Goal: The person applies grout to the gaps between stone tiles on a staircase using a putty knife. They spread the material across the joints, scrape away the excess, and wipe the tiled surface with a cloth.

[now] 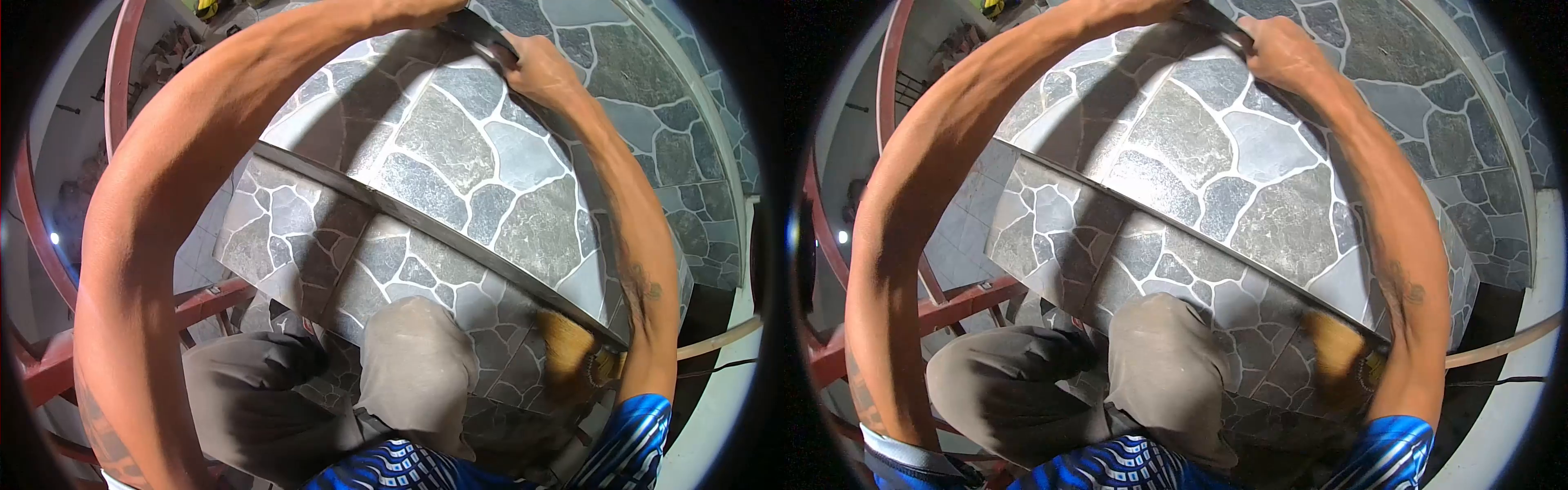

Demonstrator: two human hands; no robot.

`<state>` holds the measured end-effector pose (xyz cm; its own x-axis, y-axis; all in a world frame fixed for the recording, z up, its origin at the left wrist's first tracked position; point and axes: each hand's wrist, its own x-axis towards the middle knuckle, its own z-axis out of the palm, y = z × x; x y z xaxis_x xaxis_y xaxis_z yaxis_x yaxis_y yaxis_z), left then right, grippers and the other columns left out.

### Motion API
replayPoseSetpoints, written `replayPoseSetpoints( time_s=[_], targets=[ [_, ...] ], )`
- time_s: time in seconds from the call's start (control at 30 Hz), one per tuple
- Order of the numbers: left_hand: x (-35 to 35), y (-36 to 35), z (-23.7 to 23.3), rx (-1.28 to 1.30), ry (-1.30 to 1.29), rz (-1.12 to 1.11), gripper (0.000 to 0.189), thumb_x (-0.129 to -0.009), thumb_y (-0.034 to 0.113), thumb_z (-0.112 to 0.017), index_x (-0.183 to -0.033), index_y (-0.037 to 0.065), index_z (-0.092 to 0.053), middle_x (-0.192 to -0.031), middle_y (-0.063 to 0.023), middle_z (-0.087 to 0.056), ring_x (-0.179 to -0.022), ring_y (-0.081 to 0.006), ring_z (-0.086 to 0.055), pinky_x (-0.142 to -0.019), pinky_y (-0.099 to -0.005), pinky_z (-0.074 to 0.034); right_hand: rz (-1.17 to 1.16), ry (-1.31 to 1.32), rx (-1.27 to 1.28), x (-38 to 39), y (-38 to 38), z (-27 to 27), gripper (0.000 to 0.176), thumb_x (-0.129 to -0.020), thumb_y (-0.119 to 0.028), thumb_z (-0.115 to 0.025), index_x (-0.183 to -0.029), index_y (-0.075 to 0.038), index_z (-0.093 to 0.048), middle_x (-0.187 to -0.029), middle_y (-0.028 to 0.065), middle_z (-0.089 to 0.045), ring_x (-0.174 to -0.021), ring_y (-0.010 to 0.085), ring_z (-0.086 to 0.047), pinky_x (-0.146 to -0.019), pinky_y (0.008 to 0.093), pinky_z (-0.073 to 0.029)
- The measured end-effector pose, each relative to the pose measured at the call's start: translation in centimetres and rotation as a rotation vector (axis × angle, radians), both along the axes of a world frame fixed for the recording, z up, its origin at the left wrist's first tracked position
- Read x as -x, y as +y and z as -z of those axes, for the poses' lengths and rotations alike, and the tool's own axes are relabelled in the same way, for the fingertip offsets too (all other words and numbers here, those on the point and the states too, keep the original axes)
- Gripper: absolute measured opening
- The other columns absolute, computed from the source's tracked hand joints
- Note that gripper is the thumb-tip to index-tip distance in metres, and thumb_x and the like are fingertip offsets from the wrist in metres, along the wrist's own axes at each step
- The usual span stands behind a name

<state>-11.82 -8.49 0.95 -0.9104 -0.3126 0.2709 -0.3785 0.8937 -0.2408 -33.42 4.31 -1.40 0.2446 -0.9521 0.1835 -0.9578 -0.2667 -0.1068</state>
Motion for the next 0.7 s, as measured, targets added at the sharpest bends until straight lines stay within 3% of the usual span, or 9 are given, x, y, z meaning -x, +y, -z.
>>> replayPoseSetpoints(
  time_s=[0.13, 0.17, 0.33, 0.43, 0.47, 0.53, 0.6, 0.7],
  targets=[
    [2.0, 1.1, 0.1, -0.082, 0.059, -0.006, 0.014, -0.079, 0.016, -0.068, -0.073, 0.005, -0.073, -0.073, -0.0217, -0.070, -0.072, -0.0408, -0.072, -0.063, -0.0503, -0.056, 0.003, -0.041, 0.014, 1.3, 1.0, 0.5, 0.025, -0.100, -0.018, -0.062, -0.121, -0.006, -0.067, -0.084, 0.0292, -0.065, -0.072, 0.0494, -0.060, -0.067, 0.0510, -0.047],
    [2.2, 1.1, 0.0, -0.081, 0.053, 0.095, 0.014, -0.079, 0.017, -0.070, -0.073, 0.005, -0.073, -0.072, -0.0206, -0.070, -0.071, -0.0402, -0.072, -0.062, -0.0502, -0.056, -0.013, -0.049, 0.031, 1.5, 1.5, 0.4, 0.025, -0.099, -0.018, -0.062, -0.121, -0.006, -0.067, -0.084, 0.0292, -0.065, -0.072, 0.0494, -0.060, -0.067, 0.0511, -0.048],
    [-0.9, -0.7, 0.3, -0.022, 0.017, -0.058, 0.015, -0.080, 0.019, -0.071, -0.075, 0.006, -0.075, -0.073, -0.0203, -0.070, -0.072, -0.0400, -0.072, -0.064, -0.0495, -0.057, -0.045, -0.054, 0.060, -1.6, -0.5, 1.2, 0.020, -0.096, -0.013, -0.063, -0.114, -0.005, -0.066, -0.084, 0.0282, -0.066, -0.073, 0.0478, -0.061, -0.066, 0.0508, -0.047],
    [0.8, 1.2, 0.1, -0.021, 0.054, -0.054, 0.015, -0.080, 0.016, -0.069, -0.074, 0.003, -0.074, -0.074, -0.0216, -0.071, -0.074, -0.0393, -0.073, -0.066, -0.0492, -0.058, -0.041, -0.029, 0.035, 1.2, 0.7, 0.5, 0.022, -0.095, -0.014, -0.065, -0.115, -0.006, -0.066, -0.083, 0.0273, -0.067, -0.071, 0.0477, -0.061, -0.066, 0.0503, -0.047],
    [1.9, 2.1, -0.9, -0.119, -0.046, -0.060, 0.014, -0.080, 0.014, -0.068, -0.075, 0.003, -0.073, -0.075, -0.0225, -0.071, -0.075, -0.0393, -0.073, -0.065, -0.0495, -0.058, -0.032, -0.016, 0.016, 2.1, 1.2, 0.4, 0.022, -0.095, -0.014, -0.065, -0.115, -0.006, -0.066, -0.083, 0.0272, -0.067, -0.071, 0.0477, -0.061, -0.066, 0.0504, -0.048],
    [2.4, 1.9, 0.3, -0.044, 0.109, 0.042, 0.013, -0.080, 0.014, -0.068, -0.074, 0.003, -0.073, -0.073, -0.0220, -0.070, -0.073, -0.0404, -0.072, -0.064, -0.0502, -0.057, 0.015, -0.036, -0.009, 1.3, 2.2, -0.7, 0.023, -0.095, -0.013, -0.065, -0.116, -0.005, -0.066, -0.083, 0.0270, -0.067, -0.073, 0.0470, -0.063, -0.067, 0.0511, -0.048],
    [0.6, 0.6, 0.9, -0.024, 0.122, 0.003, 0.013, -0.080, 0.013, -0.068, -0.073, 0.004, -0.073, -0.070, -0.0214, -0.069, -0.071, -0.0412, -0.071, -0.064, -0.0505, -0.057, 0.018, 0.016, -0.045, 0.2, 1.0, -0.5, 0.022, -0.095, -0.013, -0.065, -0.116, -0.006, -0.066, -0.083, 0.0277, -0.067, -0.074, 0.0472, -0.063, -0.068, 0.0515, -0.047],
    [-0.6, -0.3, 0.4, -0.021, 0.064, 0.011, 0.013, -0.081, 0.013, -0.067, -0.074, 0.004, -0.073, -0.073, -0.0212, -0.070, -0.071, -0.0413, -0.071, -0.064, -0.0504, -0.057, -0.012, -0.056, 0.016, -1.2, 0.1, 0.3, 0.017, -0.090, -0.008, -0.066, -0.107, -0.004, -0.068, -0.081, 0.0258, -0.069, -0.076, 0.0438, -0.067, -0.069, 0.0517, -0.049]
  ],
)
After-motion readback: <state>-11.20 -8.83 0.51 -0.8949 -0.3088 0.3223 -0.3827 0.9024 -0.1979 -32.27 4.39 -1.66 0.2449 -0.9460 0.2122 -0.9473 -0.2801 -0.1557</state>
